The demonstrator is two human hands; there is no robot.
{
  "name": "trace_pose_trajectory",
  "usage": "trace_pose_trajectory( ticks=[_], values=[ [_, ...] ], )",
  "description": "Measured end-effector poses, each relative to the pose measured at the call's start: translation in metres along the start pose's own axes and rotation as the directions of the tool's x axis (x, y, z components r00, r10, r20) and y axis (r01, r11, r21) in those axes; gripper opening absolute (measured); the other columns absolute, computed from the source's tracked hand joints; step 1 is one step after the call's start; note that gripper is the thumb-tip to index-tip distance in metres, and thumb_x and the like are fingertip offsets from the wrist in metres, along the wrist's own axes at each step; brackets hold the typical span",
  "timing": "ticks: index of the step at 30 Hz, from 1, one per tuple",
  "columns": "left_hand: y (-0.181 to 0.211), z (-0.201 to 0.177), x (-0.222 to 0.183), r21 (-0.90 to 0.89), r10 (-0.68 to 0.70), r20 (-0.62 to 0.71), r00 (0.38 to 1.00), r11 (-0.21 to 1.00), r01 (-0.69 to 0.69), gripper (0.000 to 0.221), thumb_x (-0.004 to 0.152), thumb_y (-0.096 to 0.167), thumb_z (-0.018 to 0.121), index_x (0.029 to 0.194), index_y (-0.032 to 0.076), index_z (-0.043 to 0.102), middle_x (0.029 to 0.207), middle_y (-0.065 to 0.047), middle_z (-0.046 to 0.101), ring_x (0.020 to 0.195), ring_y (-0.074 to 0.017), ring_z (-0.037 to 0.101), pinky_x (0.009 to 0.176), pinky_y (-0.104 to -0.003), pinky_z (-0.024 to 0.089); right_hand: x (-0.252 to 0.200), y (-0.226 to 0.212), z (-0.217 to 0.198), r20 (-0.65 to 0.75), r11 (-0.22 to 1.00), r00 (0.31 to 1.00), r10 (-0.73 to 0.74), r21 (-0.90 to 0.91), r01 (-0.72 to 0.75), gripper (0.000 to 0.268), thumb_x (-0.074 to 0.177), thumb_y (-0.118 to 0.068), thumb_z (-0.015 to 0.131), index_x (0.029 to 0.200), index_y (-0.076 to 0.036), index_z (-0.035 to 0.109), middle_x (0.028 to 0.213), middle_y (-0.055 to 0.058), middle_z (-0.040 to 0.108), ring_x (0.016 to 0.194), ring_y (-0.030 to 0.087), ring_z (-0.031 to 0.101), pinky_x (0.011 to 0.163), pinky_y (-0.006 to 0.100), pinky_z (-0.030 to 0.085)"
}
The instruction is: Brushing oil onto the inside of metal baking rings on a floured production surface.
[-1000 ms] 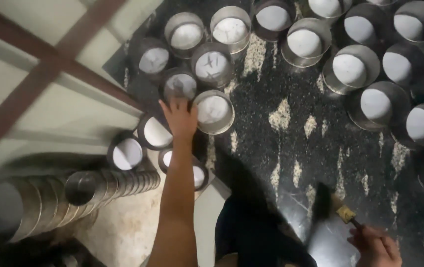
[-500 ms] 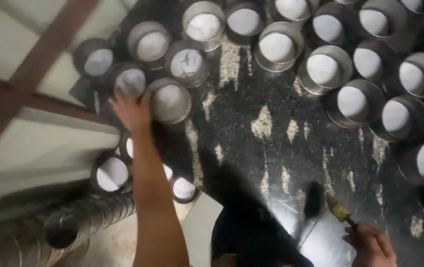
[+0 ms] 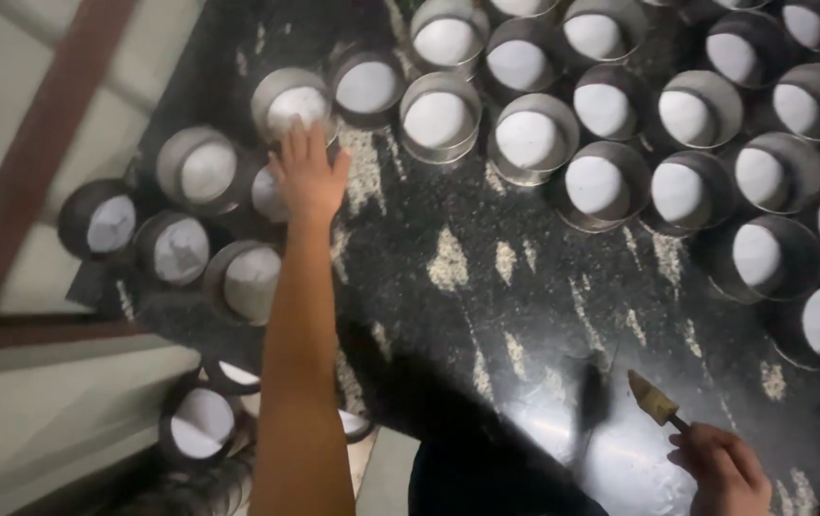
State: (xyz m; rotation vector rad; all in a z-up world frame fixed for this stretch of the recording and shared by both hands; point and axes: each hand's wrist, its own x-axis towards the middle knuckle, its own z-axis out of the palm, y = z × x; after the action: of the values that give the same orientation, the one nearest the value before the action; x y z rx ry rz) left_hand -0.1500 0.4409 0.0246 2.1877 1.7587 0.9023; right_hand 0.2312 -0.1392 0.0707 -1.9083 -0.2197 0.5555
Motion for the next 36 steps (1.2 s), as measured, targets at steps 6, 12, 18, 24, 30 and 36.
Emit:
trace_pose_trajectory(
  ticks=[6, 12, 18, 24, 30, 36],
  values=[
    [-0.047, 0.043, 0.036, 0.366, -0.203, 0.277, 0.939, 0.926, 0.092, 0.070, 0.105, 0.055, 0.031, 0.160, 0.012, 0.029, 0.170, -0.009, 0.023, 0.159, -0.0291, 0.016, 0.125, -0.063, 0.006, 0.088, 0.182, -0.115, 0.132, 0.992, 0.991, 0.001, 0.123, -0.017, 0.028, 0.102, -0.009, 0.057, 0.118, 0.013, 0.060, 0.106, 0.031, 0.067, 0.094, 0.037, 0.072, 0.078, 0.049, 0.063],
    [-0.084, 0.015, 0.051, 0.446, -0.407, 0.102, 0.908, 0.834, 0.324, 0.070, 0.103, 0.049, 0.033, 0.162, 0.011, 0.029, 0.170, -0.010, 0.022, 0.157, -0.0294, 0.017, 0.124, -0.060, 0.008, 0.135, 0.266, -0.151, -0.027, 0.724, 0.765, 0.643, -0.304, -0.619, 0.043, 0.107, -0.019, 0.060, 0.119, 0.022, 0.065, 0.104, 0.044, 0.071, 0.090, 0.050, 0.068, 0.080, 0.058, 0.056],
    [-0.112, 0.052, 0.060, 0.519, -0.552, -0.202, 0.809, 0.640, 0.566, 0.071, 0.094, 0.053, 0.046, 0.148, 0.008, 0.039, 0.161, -0.026, 0.030, 0.144, -0.0400, 0.027, 0.112, -0.064, 0.016, 0.154, 0.306, -0.179, 0.068, 0.782, 0.789, 0.610, -0.208, -0.587, 0.048, 0.102, -0.018, 0.063, 0.127, 0.023, 0.065, 0.105, 0.037, 0.073, 0.085, 0.045, 0.073, 0.075, 0.057, 0.059],
    [0.036, 0.080, 0.076, 0.157, 0.044, 0.091, 0.995, 0.986, -0.058, 0.071, 0.100, 0.049, 0.055, 0.150, -0.001, 0.048, 0.153, -0.034, 0.040, 0.141, -0.0480, 0.039, 0.113, -0.065, 0.028, 0.030, 0.081, -0.058, 0.064, 0.975, 0.988, -0.138, -0.167, 0.147, 0.031, 0.110, -0.011, 0.058, 0.115, 0.020, 0.058, 0.097, 0.029, 0.069, 0.092, 0.035, 0.073, 0.087, 0.047, 0.062],
    [0.129, 0.082, 0.058, 0.163, -0.049, 0.351, 0.935, 0.987, -0.010, 0.070, 0.095, 0.055, 0.056, 0.142, 0.004, 0.047, 0.151, -0.018, 0.042, 0.145, -0.0369, 0.029, 0.115, -0.067, 0.017, -0.010, -0.023, -0.008, -0.234, 0.996, 0.968, 0.089, 0.018, -0.087, 0.023, 0.103, 0.000, 0.059, 0.112, 0.022, 0.062, 0.098, 0.031, 0.067, 0.093, 0.038, 0.072, 0.084, 0.046, 0.061],
    [0.128, 0.101, -0.008, 0.331, -0.097, 0.397, 0.913, 0.943, -0.043, 0.049, 0.097, 0.033, 0.053, 0.145, 0.019, 0.051, 0.159, 0.001, 0.046, 0.156, -0.0249, 0.031, 0.125, -0.072, 0.016, -0.029, 0.006, -0.026, -0.254, 0.973, 0.953, 0.166, 0.200, -0.117, 0.024, 0.103, -0.005, 0.061, 0.117, 0.014, 0.064, 0.102, 0.025, 0.069, 0.092, 0.033, 0.071, 0.082, 0.042, 0.059]
  ],
)
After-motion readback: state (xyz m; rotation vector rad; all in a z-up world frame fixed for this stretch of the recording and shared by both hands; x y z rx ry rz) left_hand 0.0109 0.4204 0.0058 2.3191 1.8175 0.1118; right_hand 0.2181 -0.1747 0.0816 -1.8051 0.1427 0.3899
